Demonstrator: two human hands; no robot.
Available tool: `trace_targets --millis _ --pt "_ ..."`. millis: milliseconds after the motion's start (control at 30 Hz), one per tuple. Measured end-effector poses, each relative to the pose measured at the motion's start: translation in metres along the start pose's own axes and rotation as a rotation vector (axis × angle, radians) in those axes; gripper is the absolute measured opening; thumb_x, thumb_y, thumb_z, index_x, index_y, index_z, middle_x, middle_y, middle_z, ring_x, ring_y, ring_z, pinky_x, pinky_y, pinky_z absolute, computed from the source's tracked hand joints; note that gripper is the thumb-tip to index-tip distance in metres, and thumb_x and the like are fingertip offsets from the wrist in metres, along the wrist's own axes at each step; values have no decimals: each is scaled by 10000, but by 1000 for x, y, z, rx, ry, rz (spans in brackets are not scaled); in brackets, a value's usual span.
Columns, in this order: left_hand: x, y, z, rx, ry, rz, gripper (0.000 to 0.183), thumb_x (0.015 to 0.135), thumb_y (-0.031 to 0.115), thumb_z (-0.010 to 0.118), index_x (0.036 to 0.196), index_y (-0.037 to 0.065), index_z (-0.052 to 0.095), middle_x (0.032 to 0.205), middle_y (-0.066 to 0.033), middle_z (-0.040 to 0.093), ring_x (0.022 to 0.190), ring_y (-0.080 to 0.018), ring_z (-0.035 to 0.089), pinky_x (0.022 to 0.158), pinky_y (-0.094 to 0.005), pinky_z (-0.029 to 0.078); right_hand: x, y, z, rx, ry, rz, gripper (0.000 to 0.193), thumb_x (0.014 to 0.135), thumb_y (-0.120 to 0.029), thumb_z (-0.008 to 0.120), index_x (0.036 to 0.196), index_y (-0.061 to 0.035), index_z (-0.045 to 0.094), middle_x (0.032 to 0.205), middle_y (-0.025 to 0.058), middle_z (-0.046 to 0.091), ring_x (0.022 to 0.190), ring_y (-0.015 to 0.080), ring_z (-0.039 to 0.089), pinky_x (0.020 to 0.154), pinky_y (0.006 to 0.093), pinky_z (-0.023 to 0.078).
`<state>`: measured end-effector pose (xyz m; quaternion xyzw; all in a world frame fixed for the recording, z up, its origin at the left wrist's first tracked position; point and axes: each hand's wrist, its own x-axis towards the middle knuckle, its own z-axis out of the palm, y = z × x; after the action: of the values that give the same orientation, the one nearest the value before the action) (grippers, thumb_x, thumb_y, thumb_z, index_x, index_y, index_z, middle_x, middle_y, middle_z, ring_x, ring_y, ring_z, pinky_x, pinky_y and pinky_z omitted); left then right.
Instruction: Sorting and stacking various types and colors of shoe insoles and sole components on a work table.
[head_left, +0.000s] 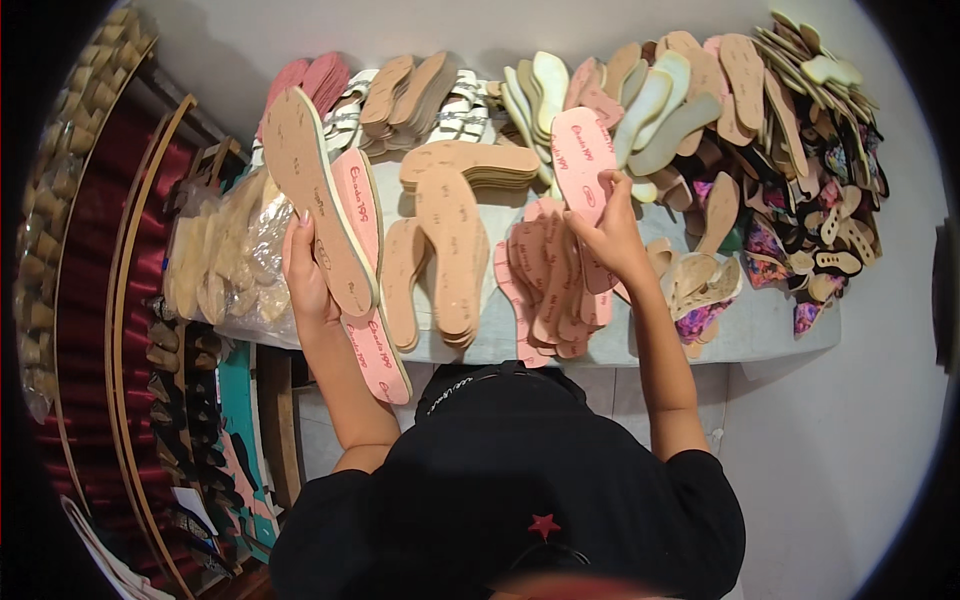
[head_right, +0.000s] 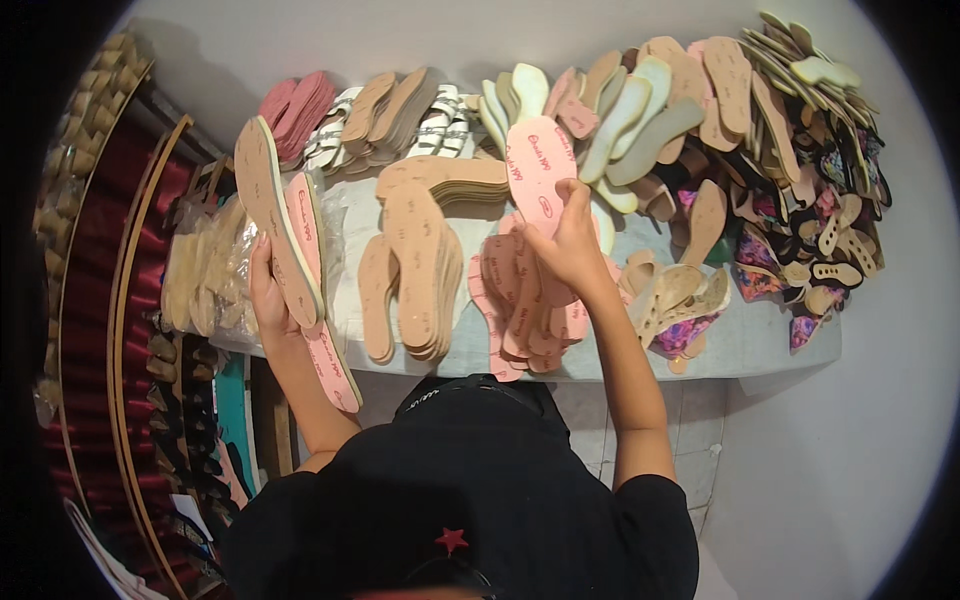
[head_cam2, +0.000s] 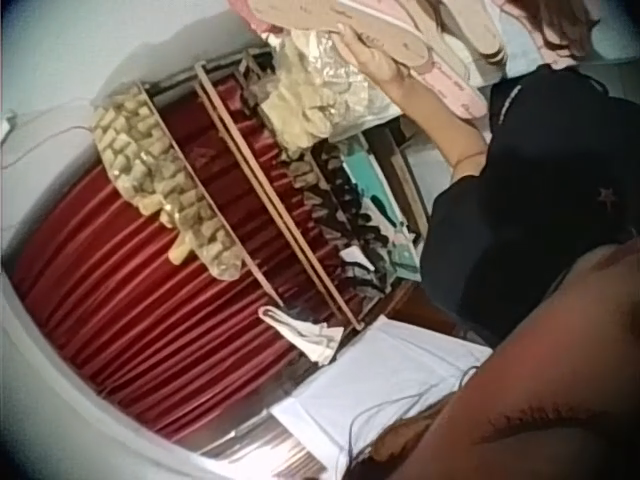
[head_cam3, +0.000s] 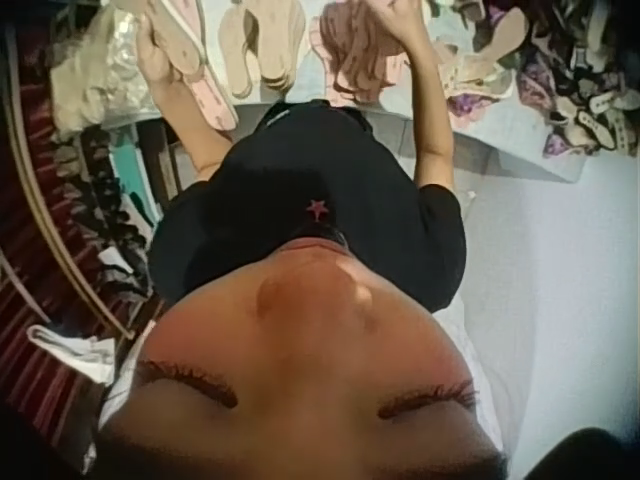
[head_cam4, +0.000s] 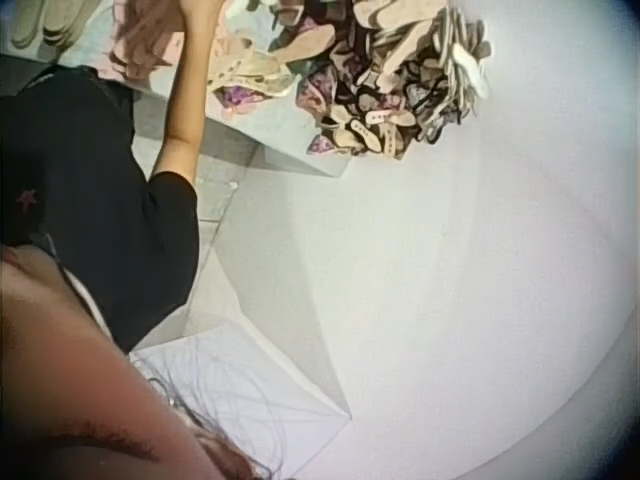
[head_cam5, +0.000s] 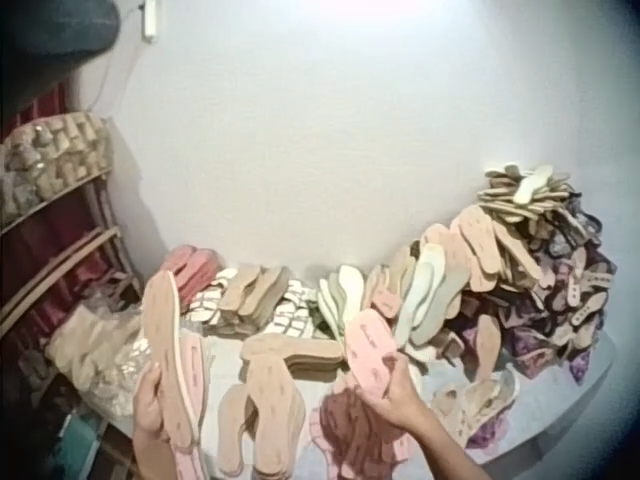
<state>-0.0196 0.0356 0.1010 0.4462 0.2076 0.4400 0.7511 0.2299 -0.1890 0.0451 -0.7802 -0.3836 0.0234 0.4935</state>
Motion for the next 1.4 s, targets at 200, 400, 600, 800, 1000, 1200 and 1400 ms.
trace_targets --millis 200,400,600,800,1000,1200,1400 --pt "1 -4 -38 39 -26 -11 298 899 155 473 1132 -30 468 1021 -89 569 901 -131 564 792 -252 451 -11 22 34 -330 186 200 868 620 -289 728 1257 85 272 1217 292 385 1121 395 399 977 401 310" --pt "17 -24 -38 60 -202 -123 278 878 113 498 1111 -37 468 1016 -93 565 904 -119 553 780 -241 450 -42 74 15 -455 190 469 778 697 -344 679 1253 68 323 1214 292 398 1122 404 397 971 403 311" --pt "15 -39 -2 233 -348 -133 274 842 145 578 1031 -43 515 976 -92 567 870 -114 546 753 -239 449 -39 -17 52 -111 153 57 540 776 -258 619 1191 28 425 1107 178 481 1035 289 464 877 384 381" --pt "-6 -36 34 911 -531 272 304 690 168 707 905 -25 613 865 -149 579 715 -233 585 650 -309 457 -20 -113 98 10 112 -36 717 682 -324 712 1193 62 390 1123 211 422 1000 298 472 849 369 398" --pt "-2 -21 26 886 -560 396 401 657 107 722 1037 22 626 925 -107 586 767 -187 573 678 -270 454 5 -91 91 183 76 104 552 724 -247 684 1119 58 448 1063 187 485 971 252 499 838 348 412" --pt "21 -7 -39 643 -246 192 270 795 30 514 1044 -29 602 997 -103 594 911 -144 554 806 -249 428 94 -53 64 -467 28 -126 529 730 -177 664 1133 74 431 1058 252 498 1011 295 499 877 370 393" --pt "13 4 -80 430 -48 26 404 757 -56 402 1139 -38 533 1149 -114 544 993 -141 530 864 -251 408 153 32 123 -499 -422 -399 543 639 -131 676 1116 30 472 980 226 507 934 387 501 813 409 421"
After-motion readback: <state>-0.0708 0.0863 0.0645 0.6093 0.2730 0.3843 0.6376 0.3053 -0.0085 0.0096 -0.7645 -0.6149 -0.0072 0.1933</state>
